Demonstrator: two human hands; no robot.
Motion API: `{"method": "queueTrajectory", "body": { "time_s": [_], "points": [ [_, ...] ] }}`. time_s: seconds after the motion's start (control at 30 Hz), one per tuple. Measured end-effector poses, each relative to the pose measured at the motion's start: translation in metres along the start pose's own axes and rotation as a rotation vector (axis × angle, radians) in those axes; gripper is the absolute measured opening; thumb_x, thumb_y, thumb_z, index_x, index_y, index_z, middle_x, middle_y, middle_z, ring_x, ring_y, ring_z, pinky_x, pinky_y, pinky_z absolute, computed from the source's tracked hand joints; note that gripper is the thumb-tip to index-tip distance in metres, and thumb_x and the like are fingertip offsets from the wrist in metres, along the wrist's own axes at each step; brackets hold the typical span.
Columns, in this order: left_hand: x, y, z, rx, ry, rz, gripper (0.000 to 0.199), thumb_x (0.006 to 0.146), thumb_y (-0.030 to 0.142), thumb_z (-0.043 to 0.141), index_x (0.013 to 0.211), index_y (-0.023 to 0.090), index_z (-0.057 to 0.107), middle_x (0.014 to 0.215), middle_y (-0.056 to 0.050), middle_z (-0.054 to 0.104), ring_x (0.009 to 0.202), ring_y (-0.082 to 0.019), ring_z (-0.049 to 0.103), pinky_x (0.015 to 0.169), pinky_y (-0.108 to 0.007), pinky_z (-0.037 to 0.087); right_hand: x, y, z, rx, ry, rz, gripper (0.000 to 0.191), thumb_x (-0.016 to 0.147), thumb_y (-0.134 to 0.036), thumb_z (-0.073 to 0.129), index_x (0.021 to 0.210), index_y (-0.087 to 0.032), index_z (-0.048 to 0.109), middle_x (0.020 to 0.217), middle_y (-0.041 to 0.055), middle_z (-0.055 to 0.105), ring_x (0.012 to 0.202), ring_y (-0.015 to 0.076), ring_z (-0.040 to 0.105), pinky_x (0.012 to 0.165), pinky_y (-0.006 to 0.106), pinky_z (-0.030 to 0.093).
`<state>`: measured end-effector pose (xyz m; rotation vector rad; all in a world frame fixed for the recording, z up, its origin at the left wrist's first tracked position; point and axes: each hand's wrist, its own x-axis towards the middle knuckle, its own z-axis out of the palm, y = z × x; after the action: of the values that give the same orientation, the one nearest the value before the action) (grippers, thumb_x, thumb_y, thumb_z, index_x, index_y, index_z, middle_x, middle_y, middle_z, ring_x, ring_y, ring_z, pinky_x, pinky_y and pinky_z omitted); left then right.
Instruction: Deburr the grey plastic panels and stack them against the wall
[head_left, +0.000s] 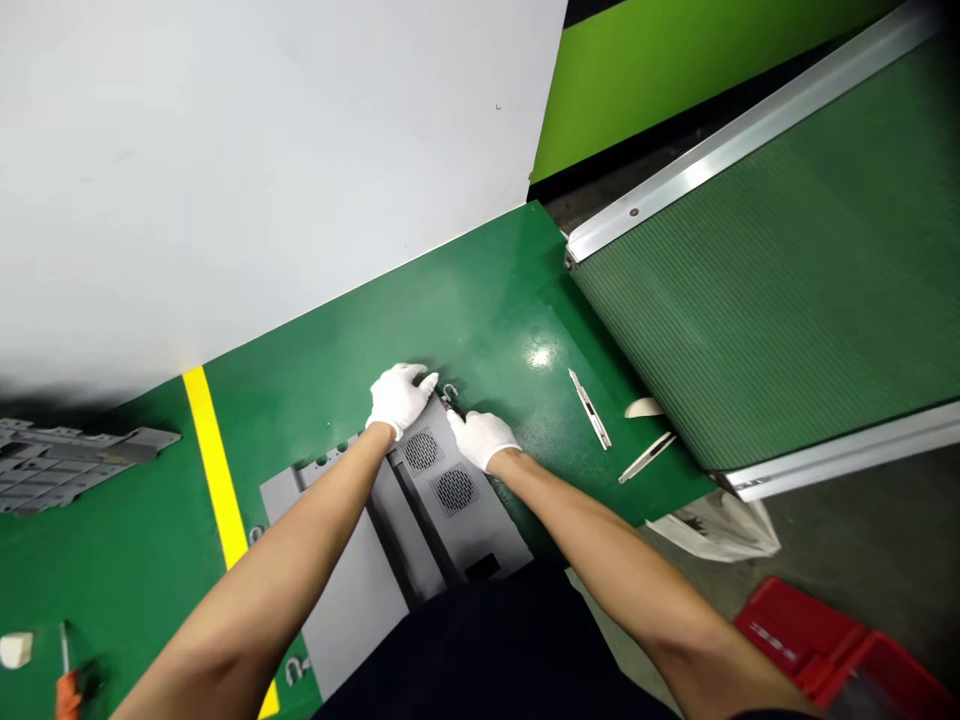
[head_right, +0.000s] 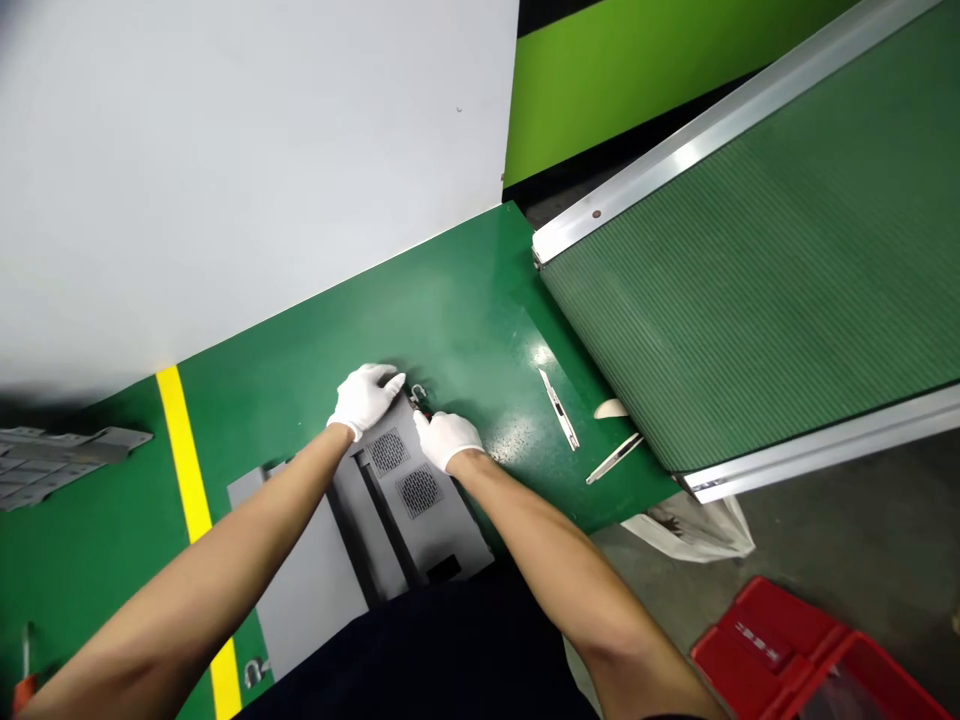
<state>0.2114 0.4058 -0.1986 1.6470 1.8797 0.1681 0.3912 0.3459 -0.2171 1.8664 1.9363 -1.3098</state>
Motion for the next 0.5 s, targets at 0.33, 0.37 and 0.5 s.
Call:
{"method": "queueTrajectory", "body": {
  "time_s": [0.33,0.37,0.5],
  "points": [
    [0.066,0.021,0.032,0.076,-0.615,0.043,0.039,0.074,0.047,0.081,0.05,0.02,0.065,0.052,-0.005,0.061,0.061,-0.018,0.052,0.067,-0.031,0.038,-0.008,-0.009,-0.003,-0.085,0.035,0.0,0.065,0.11,-0.054,0.026,0.108,-0.008,0.072,0.102,0.0246,0.077,0.1,0.0347,0.076,0.086,0.041,0.055],
    [0.065,0.02,0.032,0.077,-0.619,0.041,0.04,0.074,0.047,0.082,0.049,0.02,0.064,0.052,-0.005,0.06,0.061,-0.018,0.051,0.067,-0.032,0.038,-0.009,-0.009,-0.003,-0.084,0.039,0.007,0.064,0.11,-0.054,0.027,0.107,-0.008,0.072,0.102,0.0248,0.077,0.1,0.0346,0.076,0.086,0.041,0.055],
    [0.052,0.008,0.023,-0.158,-0.605,0.156,0.04,0.079,0.057,0.074,0.069,0.018,0.072,0.068,-0.005,0.069,0.064,-0.017,0.055,0.066,-0.03,0.042,-0.011,-0.008,-0.001,-0.064,-0.02,0.034,0.066,0.11,-0.054,0.025,0.114,-0.007,0.071,0.113,0.0267,0.075,0.109,0.0343,0.074,0.093,0.04,0.053]
  ]
}}
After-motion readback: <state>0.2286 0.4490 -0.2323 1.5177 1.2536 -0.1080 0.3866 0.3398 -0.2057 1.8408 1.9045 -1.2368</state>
